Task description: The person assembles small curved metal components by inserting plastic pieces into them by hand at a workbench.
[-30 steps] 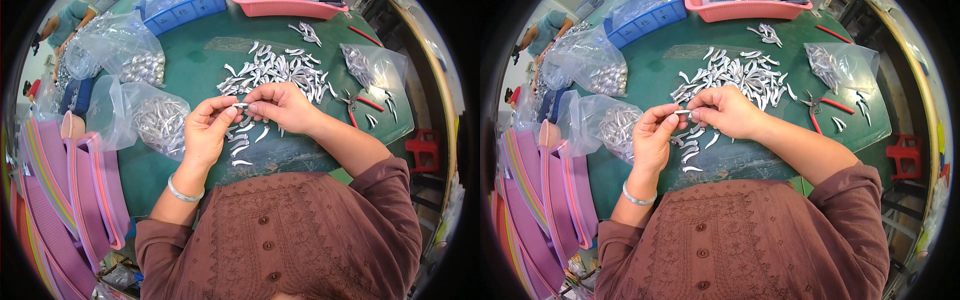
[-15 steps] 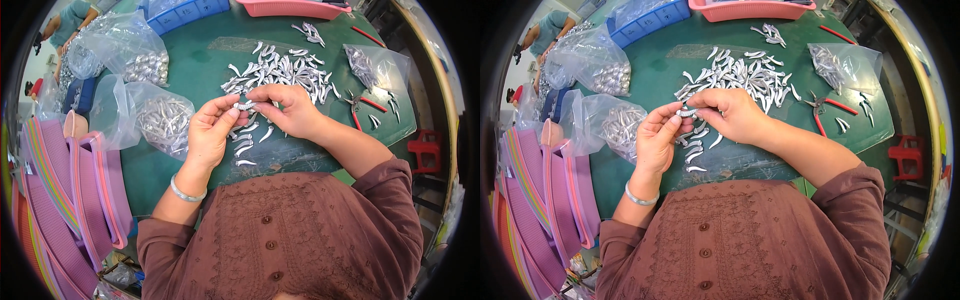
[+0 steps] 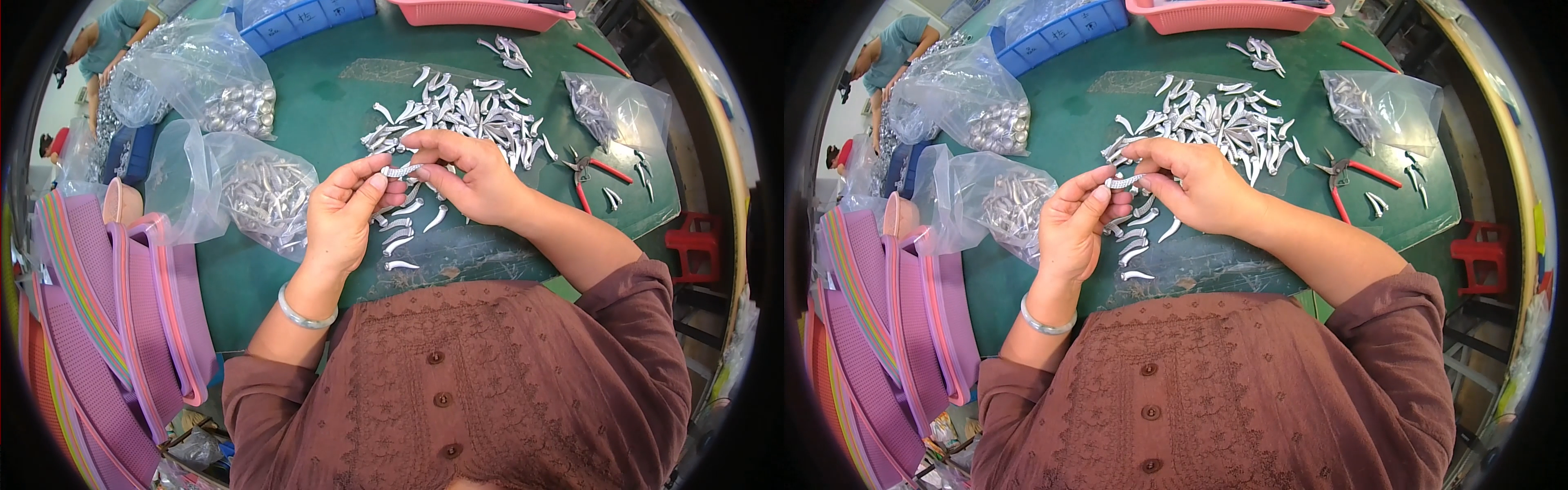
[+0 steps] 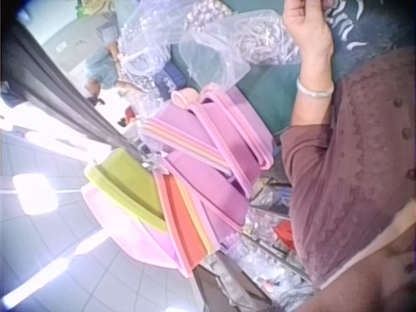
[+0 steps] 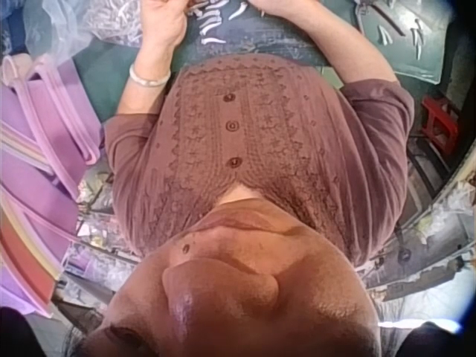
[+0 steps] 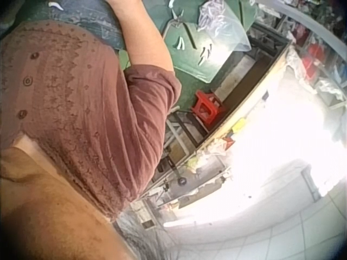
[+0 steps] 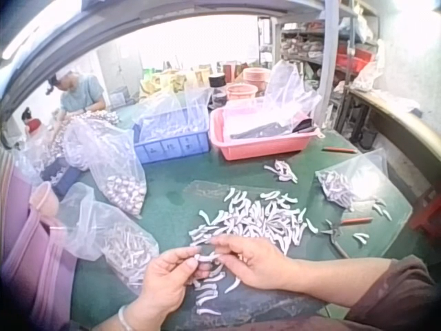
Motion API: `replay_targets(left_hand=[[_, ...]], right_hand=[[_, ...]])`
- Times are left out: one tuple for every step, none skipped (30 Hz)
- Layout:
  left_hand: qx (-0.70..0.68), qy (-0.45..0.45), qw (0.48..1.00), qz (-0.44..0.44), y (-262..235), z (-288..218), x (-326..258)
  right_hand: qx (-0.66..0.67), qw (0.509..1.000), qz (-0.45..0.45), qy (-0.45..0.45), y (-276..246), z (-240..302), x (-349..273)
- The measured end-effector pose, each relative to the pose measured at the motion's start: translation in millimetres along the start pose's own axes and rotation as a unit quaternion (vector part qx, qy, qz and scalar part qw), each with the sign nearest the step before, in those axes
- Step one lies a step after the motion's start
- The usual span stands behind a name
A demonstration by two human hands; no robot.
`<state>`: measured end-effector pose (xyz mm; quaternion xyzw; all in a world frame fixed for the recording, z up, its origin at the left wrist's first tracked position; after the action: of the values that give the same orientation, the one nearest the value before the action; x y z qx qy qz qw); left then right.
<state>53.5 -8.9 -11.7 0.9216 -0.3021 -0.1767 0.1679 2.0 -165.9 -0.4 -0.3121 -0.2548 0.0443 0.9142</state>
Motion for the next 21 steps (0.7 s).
replay_targets(left_hand=[[-0.001,-0.003,1.000,-0.002,-0.5,0.4,0.4],[-0.003,-0.007,1.000,-0.005,-0.9,0.7,0.7],[-0.003,-0.007,1.000,-0.004,-0.8,0.6,0.8],[-0.006,-0.012,1.000,-0.004,-0.8,0.4,0.8],[-0.009,-0.016,1.000,-0.004,-0.9,0.3,0.9],[-0.009,-0.017,1.000,-0.003,-1.0,0.4,1.1],[-0.010,-0.019,1.000,-0.005,-1.5,0.4,1.2],[-0.010,-0.021,1.000,-0.008,-1.7,0.7,1.4],[-0.010,-0.022,1.000,-0.007,-1.3,0.8,1.4],[-0.008,-0.020,1.000,-0.009,-0.9,0.7,1.3],[-0.007,-0.018,1.000,-0.011,-0.6,0.7,1.4],[-0.007,-0.019,1.000,-0.011,-0.6,0.6,1.4],[-0.008,-0.020,1.000,-0.010,-0.7,0.5,1.3],[-0.009,-0.020,1.000,-0.009,-0.8,0.4,1.2],[-0.009,-0.021,1.000,-0.009,-0.8,0.4,1.2],[-0.010,-0.023,1.000,-0.008,-0.7,0.5,1.2],[-0.012,-0.025,1.000,-0.008,-0.7,0.6,1.4],[-0.013,-0.025,1.000,-0.008,-1.3,0.9,1.4],[-0.022,-0.025,0.999,0.000,-1.8,0.9,1.9],[-0.032,-0.024,0.999,0.009,-2.5,0.7,2.5],[-0.033,-0.025,0.999,0.008,-4.3,0.1,3.2]], right_hand=[[-0.005,1.000,0.003,-0.002,1.9,-1.3,0.1],[-0.010,1.000,0.007,-0.005,3.7,-2.6,0.1],[-0.015,1.000,0.010,-0.007,3.7,-2.2,0.2],[-0.021,1.000,0.013,-0.009,3.7,-1.9,0.3],[-0.026,0.999,0.016,-0.011,3.7,-1.5,0.4],[-0.032,0.999,0.019,-0.013,2.9,-0.7,0.4],[-0.037,0.999,0.022,-0.015,2.2,0.2,0.4],[-0.043,0.999,0.025,-0.016,1.5,1.1,0.4],[-0.048,0.998,0.028,-0.018,0.4,1.8,0.2],[-0.054,0.998,0.031,-0.020,-0.7,2.4,-0.1],[-0.060,0.997,0.034,-0.022,-1.7,3.1,-0.3],[-0.065,0.997,0.037,-0.024,-1.3,2.9,-0.2],[-0.069,0.996,0.040,-0.027,-0.9,2.6,-0.2],[-0.074,0.996,0.043,-0.029,-0.5,2.4,-0.2],[-0.079,0.995,0.047,-0.031,0.1,2.0,-0.1],[-0.084,0.995,0.050,-0.034,0.6,1.6,0.0],[-0.089,0.994,0.054,-0.036,1.1,1.3,0.1],[-0.094,0.993,0.058,-0.038,2.1,0.8,0.5],[-0.098,0.992,0.062,-0.040,3.0,0.3,0.8],[-0.103,0.992,0.067,-0.042,4.0,-0.2,1.0],[-0.107,0.991,0.071,-0.044,3.4,0.4,0.8]])
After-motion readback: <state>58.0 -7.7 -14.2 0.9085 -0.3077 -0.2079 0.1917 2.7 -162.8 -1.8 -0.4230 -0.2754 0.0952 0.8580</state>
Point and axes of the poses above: each hand's wrist, its own x-axis towards the middle knuckle, its own y-axis out of the palm, z = x × y, the point moved 2 cm from there along x, towards the middle knuckle, and after that the axes turned 8 degrees about -y, right-handed, at the moved point
